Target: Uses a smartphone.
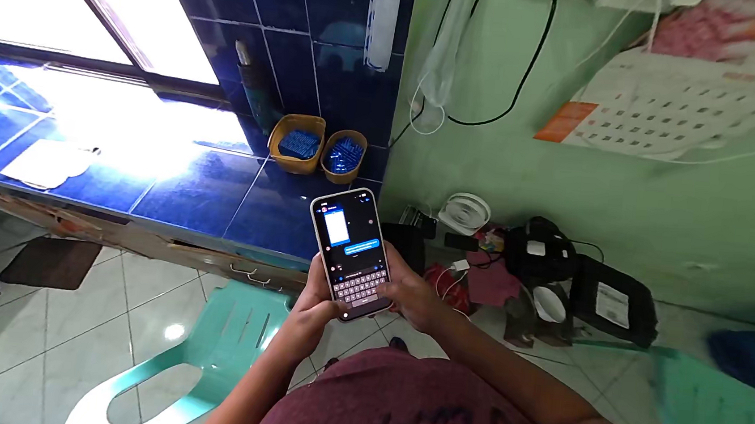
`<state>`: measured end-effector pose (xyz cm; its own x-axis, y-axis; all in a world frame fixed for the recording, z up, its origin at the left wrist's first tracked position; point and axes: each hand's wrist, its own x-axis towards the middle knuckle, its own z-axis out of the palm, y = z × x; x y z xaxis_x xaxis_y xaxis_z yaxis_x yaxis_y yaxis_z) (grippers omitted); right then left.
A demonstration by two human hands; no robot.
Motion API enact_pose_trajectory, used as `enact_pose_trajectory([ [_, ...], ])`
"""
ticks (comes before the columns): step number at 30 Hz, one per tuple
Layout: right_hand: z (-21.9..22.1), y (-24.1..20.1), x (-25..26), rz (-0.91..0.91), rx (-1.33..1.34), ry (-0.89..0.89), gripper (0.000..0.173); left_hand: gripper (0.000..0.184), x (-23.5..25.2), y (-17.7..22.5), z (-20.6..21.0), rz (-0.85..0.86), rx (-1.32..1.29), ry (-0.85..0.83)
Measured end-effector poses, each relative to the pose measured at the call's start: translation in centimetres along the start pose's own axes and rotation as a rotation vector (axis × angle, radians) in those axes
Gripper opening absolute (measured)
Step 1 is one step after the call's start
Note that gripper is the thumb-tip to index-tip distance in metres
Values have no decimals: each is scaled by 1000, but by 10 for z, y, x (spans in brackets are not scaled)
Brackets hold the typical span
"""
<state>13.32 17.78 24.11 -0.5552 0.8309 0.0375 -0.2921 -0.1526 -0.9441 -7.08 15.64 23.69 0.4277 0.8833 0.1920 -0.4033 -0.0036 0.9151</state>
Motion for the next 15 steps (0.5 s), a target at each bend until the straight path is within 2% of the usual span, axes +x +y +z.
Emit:
enact_pose_trajectory([
  [7,4,-1,-1,27,6,49,59,63,0,-2,2,33,49,9],
  [11,10,1,0,28,-77,170,56,61,0,-2,8,27,95,35],
  [13,8,4,-1,12,-66,142,62,63,-1,-4,6,24,78,26],
  [15,3,9,-2,-14,-39,49,75,68,-3,-4,3,13,51,4],
])
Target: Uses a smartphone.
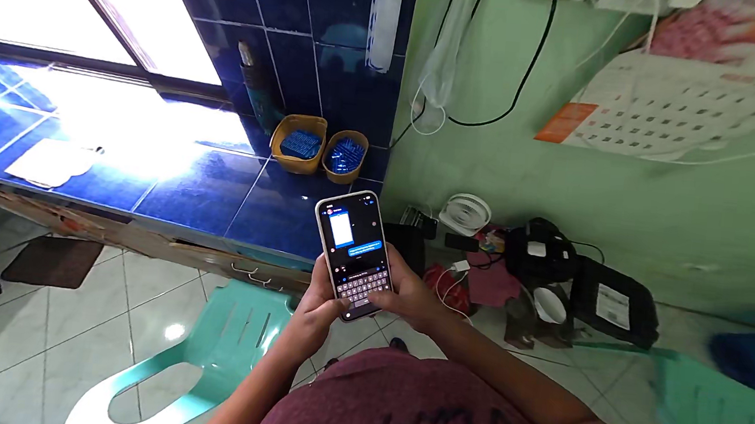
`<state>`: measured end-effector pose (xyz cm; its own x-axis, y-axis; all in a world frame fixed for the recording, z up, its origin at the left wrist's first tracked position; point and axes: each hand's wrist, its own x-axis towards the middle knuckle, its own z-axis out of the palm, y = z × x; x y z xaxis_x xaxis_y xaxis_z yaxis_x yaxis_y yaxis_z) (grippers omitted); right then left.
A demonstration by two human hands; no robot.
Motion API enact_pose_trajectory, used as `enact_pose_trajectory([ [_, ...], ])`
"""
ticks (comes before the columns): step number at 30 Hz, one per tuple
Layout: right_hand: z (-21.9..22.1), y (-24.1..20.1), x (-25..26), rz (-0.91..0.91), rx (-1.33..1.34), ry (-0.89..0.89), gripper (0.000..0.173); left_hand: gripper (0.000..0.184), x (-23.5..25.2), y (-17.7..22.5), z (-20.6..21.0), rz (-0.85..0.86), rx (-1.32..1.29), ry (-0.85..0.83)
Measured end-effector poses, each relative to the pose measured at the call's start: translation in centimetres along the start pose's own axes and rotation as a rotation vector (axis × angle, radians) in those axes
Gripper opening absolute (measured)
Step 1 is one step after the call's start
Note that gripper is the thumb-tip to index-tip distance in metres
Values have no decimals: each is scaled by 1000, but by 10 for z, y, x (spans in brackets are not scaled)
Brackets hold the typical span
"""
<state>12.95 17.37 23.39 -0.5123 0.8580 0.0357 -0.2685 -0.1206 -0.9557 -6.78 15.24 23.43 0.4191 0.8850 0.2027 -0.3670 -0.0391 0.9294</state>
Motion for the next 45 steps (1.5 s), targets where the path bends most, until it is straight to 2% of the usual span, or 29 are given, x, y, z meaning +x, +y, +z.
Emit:
enact_pose_trajectory([
  [3,-2,-1,-2,-6,-12,-50,79,74,-2,3,-4,-31,-55,-52],
  [10,-6,3,-1,-6,33,-71,84,76,-1,4,-6,-25,-66,-95],
  [29,-5,-2,0,9,48,-82,70,76,1,5,-8,-37,-53,-105],
  [36,8,-6,1,20,-43,128,64,84,0,2,-5,-13,44,-93],
  [41,9,-7,2,30,-34,135,58,85,-1,2,-4,-26,57,-69],
  [43,4,-6,1,39,-5,71,65,82,-1,3,-4,-22,25,-71],
  [45,-1,-3,0,23,4,-27,79,81,-2,5,-4,-22,2,-73],
])
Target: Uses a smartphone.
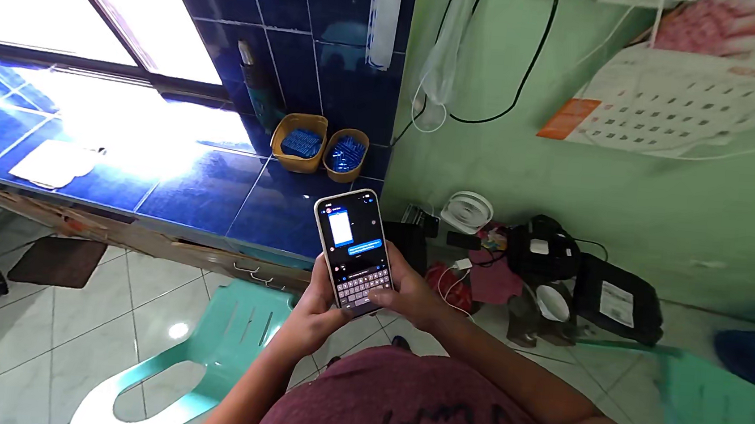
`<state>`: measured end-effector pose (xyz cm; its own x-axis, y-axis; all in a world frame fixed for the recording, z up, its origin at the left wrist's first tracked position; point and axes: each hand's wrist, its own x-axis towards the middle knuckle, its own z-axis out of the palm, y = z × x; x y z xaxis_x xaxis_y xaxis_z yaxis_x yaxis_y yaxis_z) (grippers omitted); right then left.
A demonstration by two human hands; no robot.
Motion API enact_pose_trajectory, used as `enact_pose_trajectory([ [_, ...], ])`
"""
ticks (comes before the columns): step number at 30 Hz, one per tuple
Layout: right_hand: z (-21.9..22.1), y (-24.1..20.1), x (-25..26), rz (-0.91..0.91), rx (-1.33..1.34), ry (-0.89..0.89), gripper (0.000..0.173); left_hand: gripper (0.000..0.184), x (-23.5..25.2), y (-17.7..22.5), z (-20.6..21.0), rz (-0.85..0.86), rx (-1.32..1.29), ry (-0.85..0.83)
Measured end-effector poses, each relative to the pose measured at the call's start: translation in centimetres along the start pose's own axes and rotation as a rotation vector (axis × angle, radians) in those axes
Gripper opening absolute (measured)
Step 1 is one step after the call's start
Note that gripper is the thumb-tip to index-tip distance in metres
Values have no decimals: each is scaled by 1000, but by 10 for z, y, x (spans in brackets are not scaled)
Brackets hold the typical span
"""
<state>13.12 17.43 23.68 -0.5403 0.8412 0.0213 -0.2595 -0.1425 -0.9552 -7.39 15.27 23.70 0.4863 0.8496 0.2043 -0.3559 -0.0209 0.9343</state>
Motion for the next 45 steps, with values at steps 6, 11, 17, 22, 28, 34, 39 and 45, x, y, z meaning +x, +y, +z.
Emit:
enact_pose_trajectory([
  [6,3,-3,-3,17,-16,-9,79,76,-1,1,1,-12,-41,-2],
  [11,4,-1,-3,24,7,32,76,75,-3,0,3,-10,-38,3],
  [17,8,0,-4,14,-7,77,73,78,-4,-1,5,-7,-4,7],
  [22,12,-1,-5,19,-30,129,68,80,-6,-1,7,-5,29,26],
  [28,10,1,-7,-15,-19,121,52,80,-7,-2,8,-5,-5,21],
  [34,10,-1,-8,19,-16,112,64,65,-4,-3,9,18,52,44],
  [39,13,0,-5,-15,-34,186,64,63,-1,-4,12,11,63,74],
  [45,6,4,-3,-18,35,113,52,69,-1,-3,8,-4,-11,74],
])
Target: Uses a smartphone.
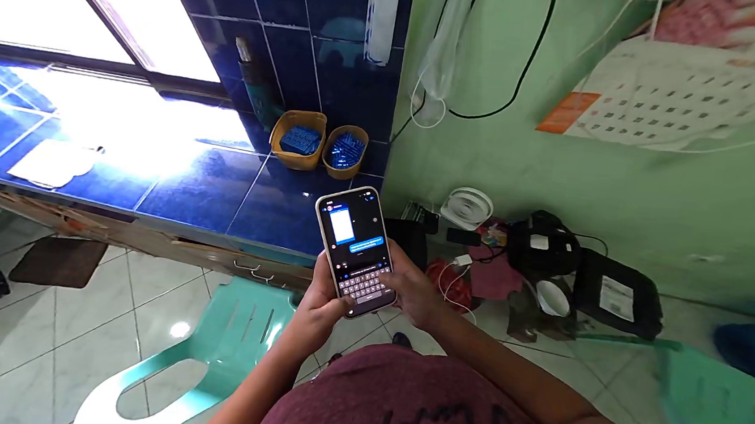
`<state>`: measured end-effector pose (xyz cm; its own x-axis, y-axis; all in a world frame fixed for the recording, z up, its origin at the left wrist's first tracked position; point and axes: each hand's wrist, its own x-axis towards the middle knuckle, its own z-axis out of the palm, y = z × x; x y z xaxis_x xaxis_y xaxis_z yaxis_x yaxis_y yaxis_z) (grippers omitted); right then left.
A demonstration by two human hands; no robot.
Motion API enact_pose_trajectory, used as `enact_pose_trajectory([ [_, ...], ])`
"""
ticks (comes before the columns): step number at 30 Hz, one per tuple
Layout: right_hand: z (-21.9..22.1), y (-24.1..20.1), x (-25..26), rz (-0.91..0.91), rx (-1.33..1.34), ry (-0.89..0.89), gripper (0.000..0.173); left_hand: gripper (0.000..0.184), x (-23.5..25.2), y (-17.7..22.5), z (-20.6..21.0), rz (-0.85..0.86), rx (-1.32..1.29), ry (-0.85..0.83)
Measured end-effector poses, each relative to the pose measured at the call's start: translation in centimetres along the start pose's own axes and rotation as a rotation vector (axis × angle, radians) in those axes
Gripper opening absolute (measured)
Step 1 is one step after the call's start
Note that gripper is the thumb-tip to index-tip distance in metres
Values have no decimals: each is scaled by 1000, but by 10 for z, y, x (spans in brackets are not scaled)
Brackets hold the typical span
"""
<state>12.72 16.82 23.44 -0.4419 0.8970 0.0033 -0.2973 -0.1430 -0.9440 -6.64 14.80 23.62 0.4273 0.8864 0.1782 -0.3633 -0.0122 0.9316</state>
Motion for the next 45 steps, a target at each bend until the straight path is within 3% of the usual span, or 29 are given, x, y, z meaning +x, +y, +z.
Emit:
enact_pose_trajectory([
  [8,-3,3,3,-41,6,-68,54,61,4,-2,13,6,36,240],
  [14,-1,0,4,14,-76,78,46,64,5,-6,7,18,0,131],
  [18,-11,7,4,36,-10,15,57,63,4,-7,-1,13,-6,73],
  [21,-16,10,2,29,120,-60,67,66,10,-3,-12,33,138,115],
  [24,-18,14,1,51,263,-94,73,40,27,12,-21,-46,324,251],
  [29,-22,17,-2,140,327,-47,67,34,58,22,-30,-151,390,296],
  [35,-33,23,-12,130,297,-6,72,19,82,15,-26,-208,428,293],
  [41,-57,27,-25,110,271,82,73,20,113,-9,-10,-282,467,268],
  [45,-92,29,-41,92,327,51,96,37,136,-36,3,-299,404,166],
])
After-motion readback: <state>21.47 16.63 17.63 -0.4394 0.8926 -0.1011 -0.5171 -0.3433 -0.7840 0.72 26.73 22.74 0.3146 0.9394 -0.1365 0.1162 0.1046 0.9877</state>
